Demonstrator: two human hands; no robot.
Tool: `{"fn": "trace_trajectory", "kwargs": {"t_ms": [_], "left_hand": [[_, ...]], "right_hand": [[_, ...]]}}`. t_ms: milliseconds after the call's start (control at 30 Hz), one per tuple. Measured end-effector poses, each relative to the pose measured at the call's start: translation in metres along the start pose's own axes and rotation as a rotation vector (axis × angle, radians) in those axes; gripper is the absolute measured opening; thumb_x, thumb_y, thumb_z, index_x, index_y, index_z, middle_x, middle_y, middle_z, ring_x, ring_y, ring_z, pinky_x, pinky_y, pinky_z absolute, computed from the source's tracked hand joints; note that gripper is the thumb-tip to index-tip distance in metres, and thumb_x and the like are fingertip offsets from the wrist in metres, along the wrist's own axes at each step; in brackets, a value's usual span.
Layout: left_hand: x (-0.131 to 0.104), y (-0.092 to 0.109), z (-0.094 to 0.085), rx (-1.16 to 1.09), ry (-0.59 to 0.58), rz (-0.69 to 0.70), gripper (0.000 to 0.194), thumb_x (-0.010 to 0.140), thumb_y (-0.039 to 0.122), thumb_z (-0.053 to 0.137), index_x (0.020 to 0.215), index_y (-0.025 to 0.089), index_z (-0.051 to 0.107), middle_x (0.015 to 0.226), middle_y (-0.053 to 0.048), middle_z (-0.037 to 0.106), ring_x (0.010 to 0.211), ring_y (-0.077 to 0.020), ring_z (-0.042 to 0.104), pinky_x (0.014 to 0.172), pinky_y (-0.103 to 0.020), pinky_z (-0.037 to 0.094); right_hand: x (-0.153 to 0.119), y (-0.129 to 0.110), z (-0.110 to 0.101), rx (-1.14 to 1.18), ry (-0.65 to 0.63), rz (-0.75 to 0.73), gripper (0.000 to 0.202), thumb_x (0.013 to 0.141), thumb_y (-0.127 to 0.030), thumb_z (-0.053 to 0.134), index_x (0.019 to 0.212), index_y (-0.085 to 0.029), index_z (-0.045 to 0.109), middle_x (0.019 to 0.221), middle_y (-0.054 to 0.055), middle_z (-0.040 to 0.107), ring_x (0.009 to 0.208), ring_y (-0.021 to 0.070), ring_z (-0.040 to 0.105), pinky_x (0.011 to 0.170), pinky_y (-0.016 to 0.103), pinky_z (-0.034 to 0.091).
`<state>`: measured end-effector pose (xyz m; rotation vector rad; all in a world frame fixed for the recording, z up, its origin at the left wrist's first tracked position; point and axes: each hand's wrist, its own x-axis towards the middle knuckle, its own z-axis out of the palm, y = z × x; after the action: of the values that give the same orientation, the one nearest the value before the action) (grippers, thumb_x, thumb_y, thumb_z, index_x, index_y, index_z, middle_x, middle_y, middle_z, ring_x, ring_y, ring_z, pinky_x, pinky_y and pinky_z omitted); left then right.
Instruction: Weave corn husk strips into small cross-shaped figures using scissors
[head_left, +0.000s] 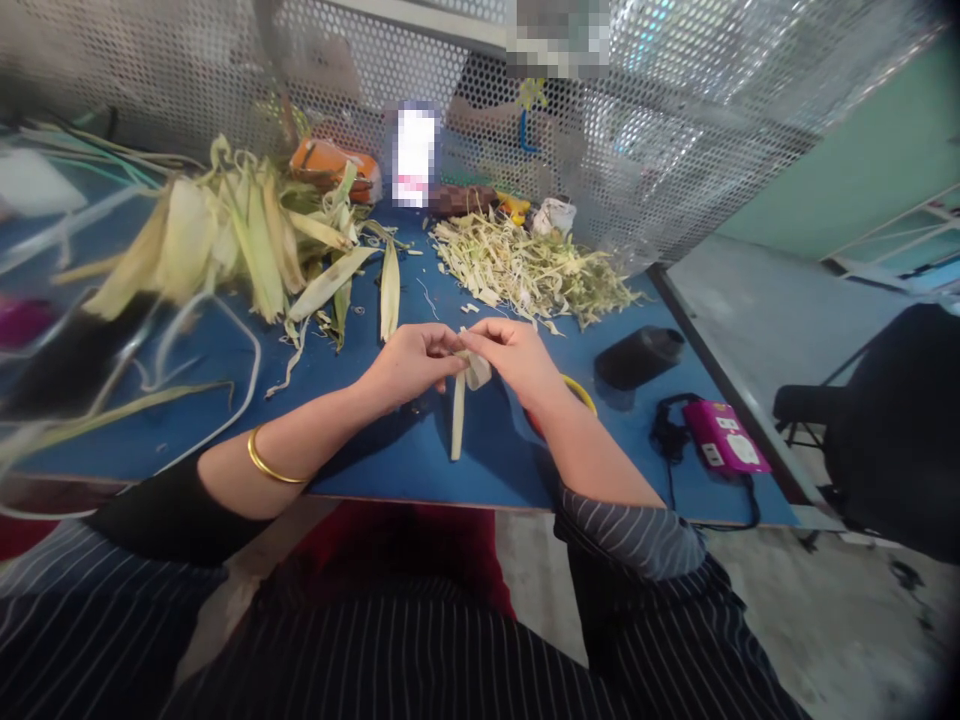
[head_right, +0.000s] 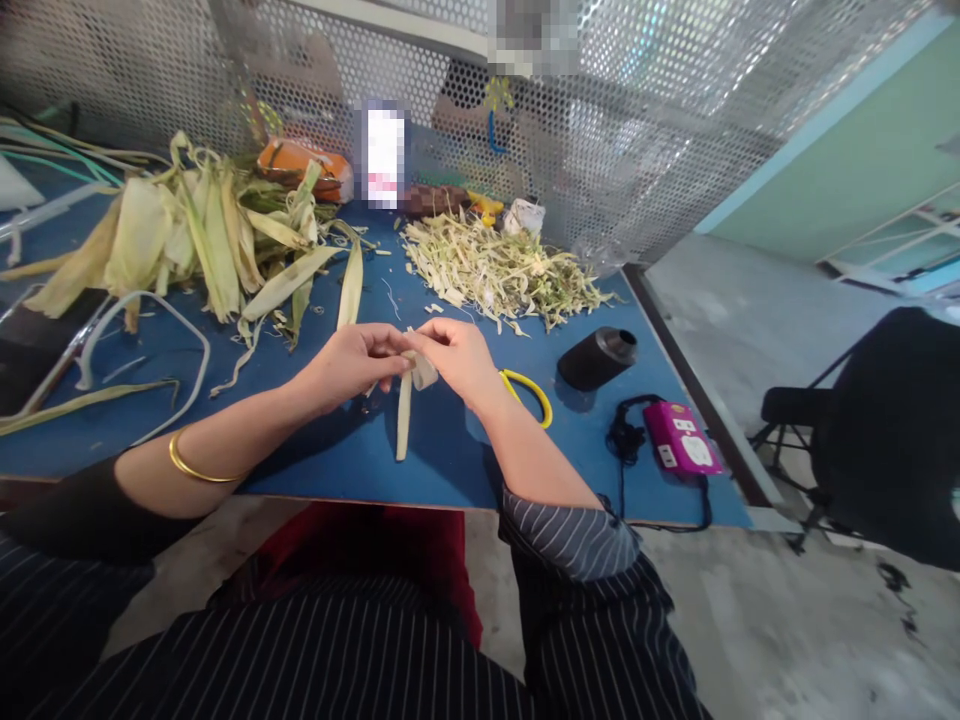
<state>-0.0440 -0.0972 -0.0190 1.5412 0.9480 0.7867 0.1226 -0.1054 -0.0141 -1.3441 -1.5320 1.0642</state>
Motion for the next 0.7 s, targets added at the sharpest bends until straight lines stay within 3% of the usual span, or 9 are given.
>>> {"fn": "trace_trajectory", "kwargs": {"t_ms": [200,333,467,600,700], "left_hand": [[-0.001,0.002,0.000,0.014,-0.123,-0.036,0.008,0.075,0.022,0.062,0.078,0.016,0.066,0.057,0.001,0.059,0.042,-0.0058,0.049,0.036,-0.017,0.030],[-0.002,0.005,0.000,0.034,-0.271,-0.032,0.013,0.078,0.022,0.057,0.068,0.016,0.064,0.047,0.004,0.049,0.039,-0.0049,0.042,0.037,-0.016,0.028],[-0.003,0.005,-0.001,0.047,-0.347,-0.027,0.013,0.077,0.025,0.059,0.072,0.015,0.066,0.052,0.003,0.052,0.042,-0.0060,0.044,0.040,-0.017,0.031],[-0.004,0.006,-0.001,0.070,-0.447,0.021,0.016,0.077,0.025,0.058,0.065,0.015,0.064,0.056,0.002,0.053,0.047,-0.0064,0.047,0.045,-0.018,0.035],[-0.004,0.007,-0.002,0.073,-0.458,0.016,0.017,0.076,0.026,0.060,0.065,0.015,0.064,0.054,0.002,0.052,0.045,-0.0069,0.046,0.045,-0.018,0.034]], "right_hand": [[0.001,-0.003,0.000,0.131,0.111,0.022,0.014,0.069,-0.027,0.067,0.062,-0.018,0.060,0.056,-0.004,0.053,0.052,0.0077,0.041,0.053,0.024,0.035],[0.002,0.001,0.001,0.125,0.086,0.028,0.014,0.071,-0.028,0.065,0.063,-0.018,0.058,0.053,-0.005,0.049,0.048,0.0071,0.037,0.048,0.024,0.032],[0.004,0.006,0.002,0.128,0.090,0.012,0.013,0.072,-0.028,0.064,0.065,-0.018,0.058,0.052,-0.005,0.048,0.046,0.0067,0.037,0.046,0.024,0.032],[0.006,0.007,0.001,0.157,0.169,0.033,0.014,0.074,-0.027,0.063,0.064,-0.018,0.057,0.051,-0.005,0.050,0.043,0.0059,0.038,0.044,0.023,0.032],[0.007,0.006,0.000,0.205,0.258,0.024,0.015,0.076,-0.027,0.059,0.065,-0.019,0.055,0.056,-0.004,0.056,0.042,0.0056,0.043,0.045,0.023,0.035]]}}
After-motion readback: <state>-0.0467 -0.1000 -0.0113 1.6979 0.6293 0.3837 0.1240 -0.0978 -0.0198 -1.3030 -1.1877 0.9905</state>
